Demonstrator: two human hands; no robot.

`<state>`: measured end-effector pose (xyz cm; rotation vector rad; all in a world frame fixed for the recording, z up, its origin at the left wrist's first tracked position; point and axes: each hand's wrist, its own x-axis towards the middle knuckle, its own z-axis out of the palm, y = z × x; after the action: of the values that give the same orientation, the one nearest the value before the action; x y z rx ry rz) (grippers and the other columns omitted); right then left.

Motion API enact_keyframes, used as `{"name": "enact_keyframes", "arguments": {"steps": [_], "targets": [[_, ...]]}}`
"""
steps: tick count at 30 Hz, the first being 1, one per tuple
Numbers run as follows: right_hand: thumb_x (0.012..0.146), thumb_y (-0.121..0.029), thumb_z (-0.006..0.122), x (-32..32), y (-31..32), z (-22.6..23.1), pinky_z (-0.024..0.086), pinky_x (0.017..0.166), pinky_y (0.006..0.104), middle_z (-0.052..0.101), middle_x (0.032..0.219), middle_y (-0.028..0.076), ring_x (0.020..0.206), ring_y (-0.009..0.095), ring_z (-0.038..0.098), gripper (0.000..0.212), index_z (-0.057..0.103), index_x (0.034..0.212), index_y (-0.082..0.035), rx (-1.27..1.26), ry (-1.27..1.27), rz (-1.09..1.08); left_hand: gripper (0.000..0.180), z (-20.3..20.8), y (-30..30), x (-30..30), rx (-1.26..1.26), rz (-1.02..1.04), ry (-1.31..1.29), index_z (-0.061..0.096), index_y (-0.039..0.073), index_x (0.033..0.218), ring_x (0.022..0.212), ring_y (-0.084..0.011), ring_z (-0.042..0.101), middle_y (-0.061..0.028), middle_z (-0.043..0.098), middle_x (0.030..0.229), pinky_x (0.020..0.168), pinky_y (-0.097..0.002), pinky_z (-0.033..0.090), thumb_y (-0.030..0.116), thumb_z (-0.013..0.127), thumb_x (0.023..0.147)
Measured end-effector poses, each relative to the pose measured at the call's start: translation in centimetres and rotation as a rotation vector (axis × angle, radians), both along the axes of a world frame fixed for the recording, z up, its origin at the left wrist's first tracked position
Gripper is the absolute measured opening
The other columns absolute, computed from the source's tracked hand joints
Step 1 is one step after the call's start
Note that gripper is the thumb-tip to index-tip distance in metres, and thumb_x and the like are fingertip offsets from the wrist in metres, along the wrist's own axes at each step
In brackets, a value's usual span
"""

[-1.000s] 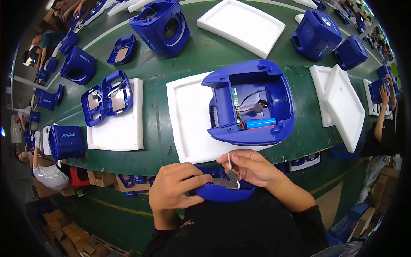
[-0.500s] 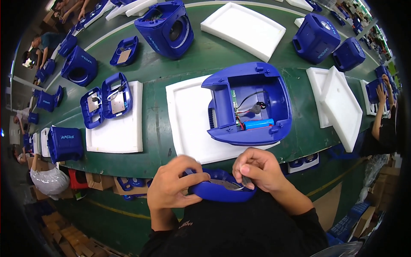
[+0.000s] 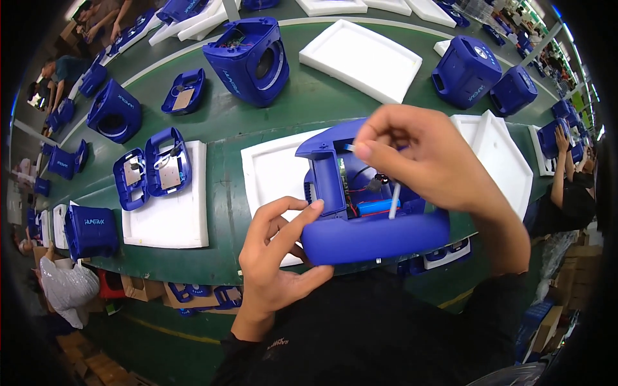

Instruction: The person assembles blue electronic portable units by hand, connecting internal ribbon cables to internal circuitry and closing the plastic housing.

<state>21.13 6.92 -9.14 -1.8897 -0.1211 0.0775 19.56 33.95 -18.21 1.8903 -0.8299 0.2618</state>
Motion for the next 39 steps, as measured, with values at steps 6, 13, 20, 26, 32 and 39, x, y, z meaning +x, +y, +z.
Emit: {"name": "enact_keyframes", "arguments": {"steps": [6, 13, 20, 26, 32, 39], "targets": [[0.098, -0.015, 0.072, 3.7, 0.3, -1.0, 0.057, 0.071, 0.0384, 0.076, 0.078, 0.014, 0.069, 0.025, 0.072, 0.02, 0.075, 0.102, 0.005, -0.601, 0.046, 0.17, 0.067, -1.1, -0.3, 0.5, -0.03, -0.022, 0.153, 0.08, 0.003, 0.135, 0.086, -0.0147, 0.072, -0.0131, 0.07, 0.123, 0.063, -0.0258, 0.064, 0.0, 0.09, 0.068], [0.096, -0.015, 0.067, 4.2, 0.7, -2.2, 0.059, 0.073, 0.0466, 0.072, 0.076, 0.024, 0.074, 0.041, 0.072, 0.025, 0.076, 0.088, 0.007, -0.669, 0.223, 0.258, 0.066, -1.7, -0.2, 0.9, -0.009, -0.026, 0.098, 0.081, 0.002, 0.132, 0.088, -0.0163, 0.073, -0.0128, 0.072, 0.118, 0.063, -0.0272, 0.063, 0.001, 0.09, 0.067], [0.096, -0.014, 0.065, 4.8, 1.0, -3.4, 0.061, 0.075, 0.0428, 0.078, 0.079, 0.02, 0.073, 0.034, 0.078, 0.025, 0.08, 0.09, 0.005, -0.721, 0.284, 0.221, 0.063, -2.0, -0.5, 1.2, -0.014, 0.005, 0.101, 0.083, 0.001, 0.128, 0.085, -0.0158, 0.072, -0.012, 0.072, 0.115, 0.066, -0.0275, 0.06, 0.0, 0.089, 0.066], [0.096, -0.014, 0.065, 5.3, 1.3, -2.9, 0.061, 0.073, 0.0408, 0.079, 0.078, 0.017, 0.072, 0.028, 0.078, 0.026, 0.081, 0.086, 0.004, -0.656, 0.424, 0.225, 0.063, -2.4, -0.3, 1.2, -0.036, -0.005, 0.088, 0.083, 0.001, 0.128, 0.085, -0.0151, 0.071, -0.0119, 0.072, 0.115, 0.065, -0.0269, 0.06, -0.001, 0.089, 0.066], [0.096, -0.014, 0.068, 5.1, 1.2, -3.8, 0.06, 0.071, 0.0382, 0.079, 0.078, 0.016, 0.07, 0.026, 0.076, 0.021, 0.079, 0.091, 0.004, -0.624, 0.289, 0.305, 0.064, -2.6, 0.2, 1.3, -0.046, -0.011, 0.086, 0.083, 0.001, 0.129, 0.084, -0.0153, 0.07, -0.0117, 0.071, 0.115, 0.064, -0.0271, 0.06, -0.001, 0.088, 0.064], [0.095, -0.013, 0.068, 4.4, 1.2, -3.8, 0.06, 0.072, 0.0412, 0.078, 0.079, 0.019, 0.071, 0.034, 0.075, 0.02, 0.077, 0.092, 0.004, -0.635, 0.13, 0.232, 0.066, -2.6, 0.4, 1.2, -0.022, -0.012, 0.073, 0.082, 0.001, 0.13, 0.084, -0.0154, 0.07, -0.0117, 0.071, 0.115, 0.064, -0.0272, 0.06, -0.001, 0.088, 0.064]]}}
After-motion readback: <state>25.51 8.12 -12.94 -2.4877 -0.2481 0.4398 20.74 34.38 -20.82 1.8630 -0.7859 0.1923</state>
